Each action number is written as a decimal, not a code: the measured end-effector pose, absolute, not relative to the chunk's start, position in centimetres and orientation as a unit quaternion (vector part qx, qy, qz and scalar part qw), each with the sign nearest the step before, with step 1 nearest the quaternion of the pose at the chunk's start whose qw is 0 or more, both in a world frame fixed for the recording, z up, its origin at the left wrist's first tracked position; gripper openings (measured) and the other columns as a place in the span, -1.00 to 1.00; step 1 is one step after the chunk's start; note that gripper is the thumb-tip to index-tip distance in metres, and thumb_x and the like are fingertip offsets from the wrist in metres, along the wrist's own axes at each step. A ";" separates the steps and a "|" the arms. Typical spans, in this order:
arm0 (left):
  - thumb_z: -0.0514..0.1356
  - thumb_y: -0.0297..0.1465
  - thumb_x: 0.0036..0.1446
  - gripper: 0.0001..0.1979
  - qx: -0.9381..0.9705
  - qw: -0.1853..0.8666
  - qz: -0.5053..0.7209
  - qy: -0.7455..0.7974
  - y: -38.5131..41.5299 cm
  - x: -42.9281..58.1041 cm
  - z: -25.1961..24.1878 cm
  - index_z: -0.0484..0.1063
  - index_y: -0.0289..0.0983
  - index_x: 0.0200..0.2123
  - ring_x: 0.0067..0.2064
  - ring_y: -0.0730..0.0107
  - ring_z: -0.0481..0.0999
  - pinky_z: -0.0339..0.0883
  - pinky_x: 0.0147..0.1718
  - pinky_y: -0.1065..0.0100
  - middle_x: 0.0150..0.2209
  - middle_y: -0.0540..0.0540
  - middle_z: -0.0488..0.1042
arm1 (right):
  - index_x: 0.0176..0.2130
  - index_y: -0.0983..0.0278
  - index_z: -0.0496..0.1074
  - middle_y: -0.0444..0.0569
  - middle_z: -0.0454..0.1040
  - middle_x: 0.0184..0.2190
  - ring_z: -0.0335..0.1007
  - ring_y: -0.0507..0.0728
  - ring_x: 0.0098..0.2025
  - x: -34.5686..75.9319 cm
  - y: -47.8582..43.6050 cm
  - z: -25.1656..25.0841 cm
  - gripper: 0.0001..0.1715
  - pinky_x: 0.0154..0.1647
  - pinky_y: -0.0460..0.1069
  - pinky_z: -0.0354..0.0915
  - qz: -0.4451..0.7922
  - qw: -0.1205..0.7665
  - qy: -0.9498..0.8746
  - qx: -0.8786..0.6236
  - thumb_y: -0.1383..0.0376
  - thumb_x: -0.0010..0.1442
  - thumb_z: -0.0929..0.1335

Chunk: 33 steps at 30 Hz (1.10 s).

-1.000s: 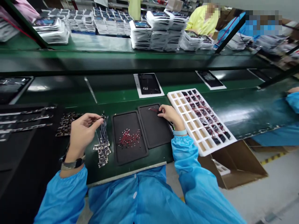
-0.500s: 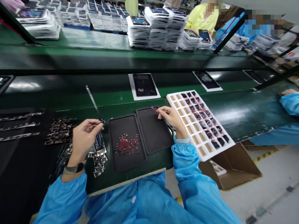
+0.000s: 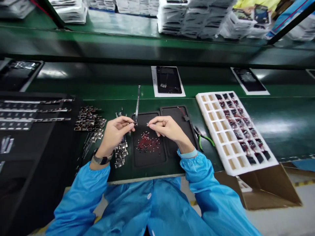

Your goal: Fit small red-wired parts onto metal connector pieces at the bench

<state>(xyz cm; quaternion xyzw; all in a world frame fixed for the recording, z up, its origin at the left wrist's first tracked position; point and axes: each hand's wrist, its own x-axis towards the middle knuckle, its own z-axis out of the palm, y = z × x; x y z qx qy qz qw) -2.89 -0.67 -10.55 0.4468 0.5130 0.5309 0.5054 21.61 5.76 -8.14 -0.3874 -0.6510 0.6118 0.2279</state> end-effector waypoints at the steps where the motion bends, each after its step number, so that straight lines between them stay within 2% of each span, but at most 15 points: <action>1: 0.41 -0.31 0.11 -0.81 0.447 0.511 0.531 0.507 -0.7 -2.8 -10.6 0.57 -0.29 -0.27 -0.38 0.34 0.60 0.46 -0.30 0.31 -0.42 -0.07 0.58 | -0.15 0.32 0.63 -0.17 0.44 -0.65 0.14 -0.04 -0.64 21.2 5.6 -8.3 -0.62 -0.57 -0.08 0.05 0.617 0.225 -0.651 -0.381 0.06 0.25 0.50; 4: 0.42 -0.32 0.10 -0.81 0.450 0.523 0.528 0.496 -0.9 -2.3 -10.7 0.57 -0.29 -0.27 -0.37 0.35 0.60 0.47 -0.28 0.30 -0.41 -0.07 0.59 | -0.20 0.32 0.63 -0.10 0.52 -0.57 0.34 0.02 -0.54 20.5 5.3 -8.9 -0.65 -0.46 -0.06 0.23 0.631 0.231 -0.644 -0.365 0.07 0.23 0.52; 6: 0.42 -0.32 0.11 -0.81 0.454 0.531 0.520 0.492 -1.0 -2.1 -10.6 0.57 -0.29 -0.26 -0.37 0.34 0.60 0.48 -0.27 0.29 -0.40 -0.07 0.59 | -0.22 0.32 0.64 -0.10 0.50 -0.54 0.37 0.04 -0.48 20.3 5.1 -9.2 -0.66 -0.41 -0.05 0.24 0.622 0.239 -0.651 -0.364 0.07 0.22 0.52; 11: 0.41 -0.32 0.11 -0.80 0.455 0.542 0.509 0.490 -1.1 -1.7 -10.7 0.57 -0.29 -0.25 -0.37 0.34 0.60 0.48 -0.28 0.29 -0.40 -0.07 0.59 | -0.21 0.31 0.66 -0.23 0.22 -0.63 0.02 -0.03 -0.55 19.8 4.3 -9.7 -0.67 -0.49 -0.05 -0.02 0.567 0.249 -0.685 -0.383 0.08 0.26 0.49; 14: 0.42 -0.33 0.10 -0.80 0.445 0.541 0.511 0.497 -1.1 -1.7 -10.8 0.57 -0.30 -0.25 -0.38 0.35 0.60 0.47 -0.29 0.30 -0.42 -0.06 0.59 | -0.21 0.31 0.67 -0.22 0.18 -0.62 -0.03 -0.02 -0.53 19.6 3.8 -9.6 -0.70 -0.47 -0.03 -0.04 0.537 0.261 -0.700 -0.393 0.12 0.28 0.47; 17: 0.43 -0.32 0.09 -0.79 0.436 0.545 0.510 0.503 -1.1 -1.7 -10.7 0.57 -0.31 -0.25 -0.40 0.37 0.58 0.44 -0.32 0.33 -0.44 -0.05 0.58 | -0.22 0.31 0.68 -0.19 0.24 -0.60 0.02 -0.01 -0.51 19.6 3.5 -9.4 -0.73 -0.44 -0.03 0.02 0.529 0.267 -0.705 -0.390 0.15 0.28 0.47; 24: 0.44 -0.31 0.10 -0.78 0.430 0.557 0.499 0.505 -1.2 -1.6 -10.4 0.58 -0.32 -0.26 -0.42 0.40 0.57 0.40 -0.37 0.38 -0.46 -0.05 0.58 | -0.29 0.30 0.67 -0.09 0.49 -0.48 0.27 0.04 -0.43 19.7 3.8 -10.2 -0.76 -0.34 -0.02 0.20 0.568 0.278 -0.679 -0.373 0.16 0.24 0.50; 33: 0.44 -0.33 0.10 -0.79 0.428 0.566 0.493 0.503 -1.2 -1.5 -10.6 0.59 -0.33 -0.25 -0.41 0.41 0.58 0.42 -0.37 0.40 -0.45 -0.05 0.59 | -0.31 0.29 0.65 -0.03 0.60 -0.37 0.45 0.10 -0.32 19.6 4.2 -10.4 -0.77 -0.21 0.01 0.30 0.590 0.279 -0.660 -0.371 0.17 0.25 0.49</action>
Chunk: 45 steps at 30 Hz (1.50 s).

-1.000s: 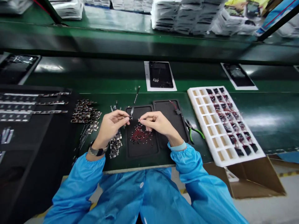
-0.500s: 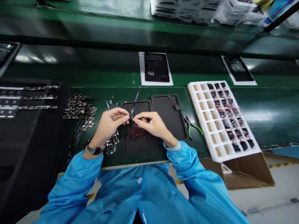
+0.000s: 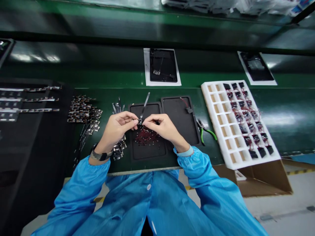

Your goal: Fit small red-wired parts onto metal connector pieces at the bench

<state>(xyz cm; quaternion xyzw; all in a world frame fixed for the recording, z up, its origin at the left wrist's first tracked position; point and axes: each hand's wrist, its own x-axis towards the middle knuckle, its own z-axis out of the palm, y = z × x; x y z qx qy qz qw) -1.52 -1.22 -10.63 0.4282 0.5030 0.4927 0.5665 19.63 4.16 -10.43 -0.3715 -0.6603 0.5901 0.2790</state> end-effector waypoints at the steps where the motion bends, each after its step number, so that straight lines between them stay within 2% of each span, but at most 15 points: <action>1: 0.44 -0.34 0.10 -0.79 0.428 0.566 0.494 0.503 -1.2 -1.5 -10.7 0.58 -0.33 -0.25 -0.41 0.41 0.58 0.42 -0.37 0.40 -0.44 -0.05 0.59 | -0.30 0.30 0.65 -0.02 0.61 -0.36 0.47 0.11 -0.29 19.6 4.2 -10.5 -0.77 -0.19 0.01 0.32 0.596 0.277 -0.657 -0.369 0.17 0.26 0.48; 6: 0.44 -0.33 0.09 -0.79 0.431 0.561 0.495 0.505 -1.1 -1.5 -10.6 0.58 -0.33 -0.26 -0.42 0.41 0.58 0.43 -0.37 0.38 -0.44 -0.05 0.59 | -0.31 0.30 0.64 -0.02 0.62 -0.35 0.47 0.10 -0.29 19.7 4.2 -10.8 -0.79 -0.19 0.01 0.31 0.612 0.261 -0.655 -0.358 0.20 0.26 0.47; 12: 0.44 -0.33 0.09 -0.79 0.435 0.566 0.486 0.504 -1.2 -1.6 -10.8 0.58 -0.33 -0.26 -0.41 0.41 0.59 0.44 -0.37 0.39 -0.44 -0.06 0.59 | -0.30 0.32 0.64 -0.10 0.49 -0.47 0.27 0.03 -0.43 19.8 4.2 -10.8 -0.76 -0.34 -0.03 0.19 0.604 0.252 -0.664 -0.362 0.17 0.24 0.48; 23: 0.43 -0.32 0.11 -0.78 0.433 0.585 0.448 0.520 -1.2 -1.2 -10.3 0.58 -0.35 -0.25 -0.49 0.43 0.56 0.41 -0.46 0.44 -0.51 -0.08 0.59 | -0.30 0.31 0.66 -0.17 0.31 -0.53 0.17 0.00 -0.47 19.5 3.6 -10.3 -0.83 -0.40 -0.03 0.11 0.505 0.291 -0.718 -0.380 0.25 0.24 0.48; 37: 0.45 -0.32 0.05 -0.76 0.436 0.569 0.434 0.546 -1.3 -0.9 -11.1 0.56 -0.35 -0.30 -0.51 0.39 0.57 0.45 -0.47 0.42 -0.56 -0.07 0.56 | -0.32 0.30 0.66 -0.15 0.39 -0.54 0.16 -0.01 -0.50 19.5 2.9 -10.8 -0.80 -0.37 -0.02 0.13 0.413 0.252 -0.777 -0.402 0.29 0.30 0.43; 45: 0.45 -0.28 0.07 -0.75 0.459 0.582 0.417 0.526 -1.1 -1.4 -10.6 0.60 -0.35 -0.30 -0.51 0.36 0.58 0.47 -0.44 0.37 -0.55 -0.11 0.60 | -0.27 0.33 0.68 -0.11 0.45 -0.52 0.22 0.02 -0.48 19.9 3.6 -10.0 -0.73 -0.41 -0.04 0.14 0.507 0.215 -0.730 -0.405 0.16 0.26 0.47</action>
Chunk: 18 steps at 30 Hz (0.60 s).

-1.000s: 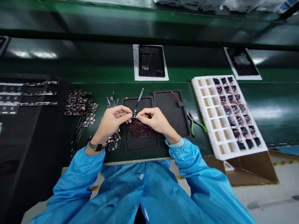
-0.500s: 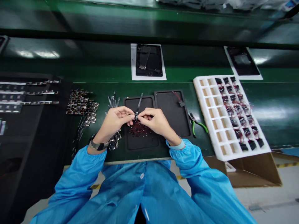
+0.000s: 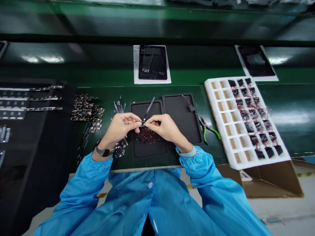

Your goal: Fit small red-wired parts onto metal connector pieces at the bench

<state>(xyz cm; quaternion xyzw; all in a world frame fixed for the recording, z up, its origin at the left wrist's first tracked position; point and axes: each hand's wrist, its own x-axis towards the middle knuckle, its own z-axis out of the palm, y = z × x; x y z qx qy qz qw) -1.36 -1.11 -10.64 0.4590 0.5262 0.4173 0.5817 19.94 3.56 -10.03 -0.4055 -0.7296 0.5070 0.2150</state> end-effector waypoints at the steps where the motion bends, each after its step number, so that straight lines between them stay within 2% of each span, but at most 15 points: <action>1: 0.46 -0.28 0.07 -0.75 0.460 0.582 0.415 0.527 -1.1 -1.4 -10.6 0.60 -0.35 -0.30 -0.51 0.35 0.58 0.47 -0.44 0.38 -0.55 -0.11 0.60 | -0.27 0.34 0.68 -0.11 0.45 -0.53 0.22 0.02 -0.48 20.0 3.6 -10.0 -0.72 -0.42 -0.05 0.13 0.511 0.209 -0.727 -0.408 0.15 0.26 0.47; 7: 0.46 -0.30 0.06 -0.75 0.458 0.558 0.422 0.548 -1.3 -1.0 -10.7 0.60 -0.35 -0.30 -0.50 0.35 0.60 0.43 -0.46 0.40 -0.55 -0.10 0.59 | -0.31 0.34 0.66 -0.10 0.47 -0.53 0.22 0.01 -0.48 19.9 3.0 -10.3 -0.75 -0.40 -0.04 0.15 0.458 0.233 -0.746 -0.424 0.21 0.28 0.45; 12: 0.46 -0.29 0.06 -0.76 0.463 0.592 0.415 0.513 -1.1 -1.4 -10.8 0.61 -0.34 -0.30 -0.51 0.37 0.59 0.42 -0.44 0.40 -0.55 -0.11 0.60 | -0.28 0.34 0.66 -0.11 0.46 -0.55 0.24 0.01 -0.49 20.3 3.5 -9.9 -0.70 -0.42 -0.05 0.16 0.543 0.195 -0.708 -0.408 0.14 0.26 0.47; 18: 0.47 -0.32 0.05 -0.78 0.458 0.639 0.393 0.477 -1.1 -2.0 -11.0 0.61 -0.33 -0.29 -0.50 0.37 0.61 0.42 -0.44 0.42 -0.54 -0.11 0.62 | -0.31 0.32 0.65 -0.07 0.57 -0.48 0.37 0.04 -0.44 20.6 4.2 -9.7 -0.69 -0.36 -0.04 0.26 0.616 0.163 -0.682 -0.359 0.10 0.22 0.50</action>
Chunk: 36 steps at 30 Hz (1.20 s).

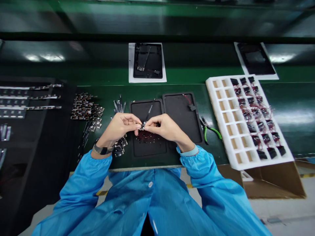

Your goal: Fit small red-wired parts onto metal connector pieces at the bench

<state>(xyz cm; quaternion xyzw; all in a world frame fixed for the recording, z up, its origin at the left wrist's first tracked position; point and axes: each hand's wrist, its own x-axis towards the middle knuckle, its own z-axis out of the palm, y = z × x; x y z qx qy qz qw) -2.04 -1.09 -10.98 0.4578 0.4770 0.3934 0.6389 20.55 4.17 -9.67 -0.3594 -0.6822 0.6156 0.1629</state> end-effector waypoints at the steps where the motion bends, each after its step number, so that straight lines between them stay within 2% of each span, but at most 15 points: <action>1: 0.47 -0.32 0.05 -0.78 0.457 0.643 0.389 0.476 -1.1 -2.1 -11.0 0.61 -0.33 -0.29 -0.50 0.37 0.61 0.42 -0.44 0.42 -0.54 -0.11 0.62 | -0.31 0.32 0.65 -0.07 0.57 -0.48 0.37 0.04 -0.44 20.5 4.2 -9.8 -0.69 -0.37 -0.04 0.26 0.621 0.161 -0.681 -0.354 0.10 0.22 0.51; 11: 0.47 -0.31 0.03 -0.77 0.449 0.649 0.371 0.489 -1.3 -1.9 -10.8 0.61 -0.34 -0.31 -0.52 0.36 0.61 0.42 -0.44 0.42 -0.55 -0.13 0.61 | -0.33 0.35 0.66 -0.08 0.53 -0.52 0.33 0.01 -0.48 20.6 4.4 -10.6 -0.67 -0.40 -0.06 0.24 0.635 0.147 -0.678 -0.340 0.10 0.21 0.51; 22: 0.44 -0.36 0.06 -0.82 0.447 0.647 0.374 0.491 -1.2 -1.8 -10.8 0.60 -0.34 -0.31 -0.50 0.36 0.60 0.43 -0.43 0.40 -0.55 -0.12 0.60 | -0.32 0.32 0.65 -0.07 0.55 -0.50 0.39 0.05 -0.46 20.6 4.4 -10.3 -0.67 -0.38 -0.03 0.28 0.632 0.148 -0.684 -0.334 0.08 0.24 0.51; 24: 0.44 -0.36 0.07 -0.83 0.445 0.637 0.396 0.489 -1.4 -1.9 -10.1 0.60 -0.33 -0.31 -0.49 0.37 0.60 0.47 -0.41 0.39 -0.54 -0.10 0.60 | -0.25 0.29 0.66 -0.04 0.60 -0.40 0.47 0.10 -0.37 20.8 4.6 -10.1 -0.70 -0.28 0.00 0.34 0.617 0.173 -0.695 -0.327 0.09 0.25 0.51; 26: 0.46 -0.36 0.05 -0.82 0.441 0.615 0.437 0.487 -1.7 -2.4 -9.2 0.60 -0.32 -0.32 -0.46 0.37 0.60 0.50 -0.41 0.37 -0.47 -0.10 0.61 | -0.14 0.25 0.66 0.01 0.64 -0.22 0.54 0.17 -0.18 20.9 4.8 -10.0 -0.74 -0.09 0.06 0.38 0.572 0.229 -0.716 -0.329 0.13 0.28 0.50; 29: 0.50 -0.38 0.01 -0.81 0.433 0.550 0.532 0.477 -2.1 -3.8 -8.1 0.59 -0.30 -0.34 -0.43 0.41 0.58 0.50 -0.45 0.37 -0.30 -0.11 0.62 | -0.11 0.23 0.63 0.03 0.63 -0.14 0.50 0.22 -0.04 20.8 4.7 -10.2 -0.82 0.08 0.14 0.32 0.464 0.275 -0.771 -0.340 0.20 0.33 0.47; 31: 0.52 -0.41 -0.02 -0.80 0.427 0.504 0.587 0.469 -2.2 -4.9 -7.9 0.58 -0.28 -0.35 -0.44 0.46 0.54 0.45 -0.49 0.40 -0.28 -0.09 0.60 | -0.12 0.23 0.61 0.04 0.61 -0.17 0.45 0.23 -0.06 20.3 4.1 -10.7 -0.86 0.06 0.15 0.29 0.409 0.224 -0.828 -0.311 0.23 0.34 0.47; 34: 0.55 -0.39 -0.08 -0.77 0.415 0.460 0.627 0.472 -2.2 -6.3 -8.0 0.58 -0.26 -0.38 -0.43 0.47 0.49 0.39 -0.49 0.41 -0.35 -0.06 0.54 | -0.03 0.24 0.59 0.07 0.56 -0.13 0.35 0.25 -0.06 19.1 3.0 -11.5 -0.80 -0.01 0.15 0.22 0.335 0.127 -0.894 -0.268 0.25 0.36 0.45; 36: 0.56 -0.36 -0.10 -0.76 0.410 0.450 0.637 0.472 -2.1 -6.7 -8.2 0.58 -0.25 -0.40 -0.42 0.44 0.47 0.38 -0.47 0.39 -0.36 -0.06 0.52 | -0.06 0.25 0.60 0.08 0.52 -0.16 0.30 0.25 -0.08 18.4 2.5 -11.9 -0.83 -0.07 0.14 0.17 0.291 0.102 -0.913 -0.269 0.26 0.38 0.43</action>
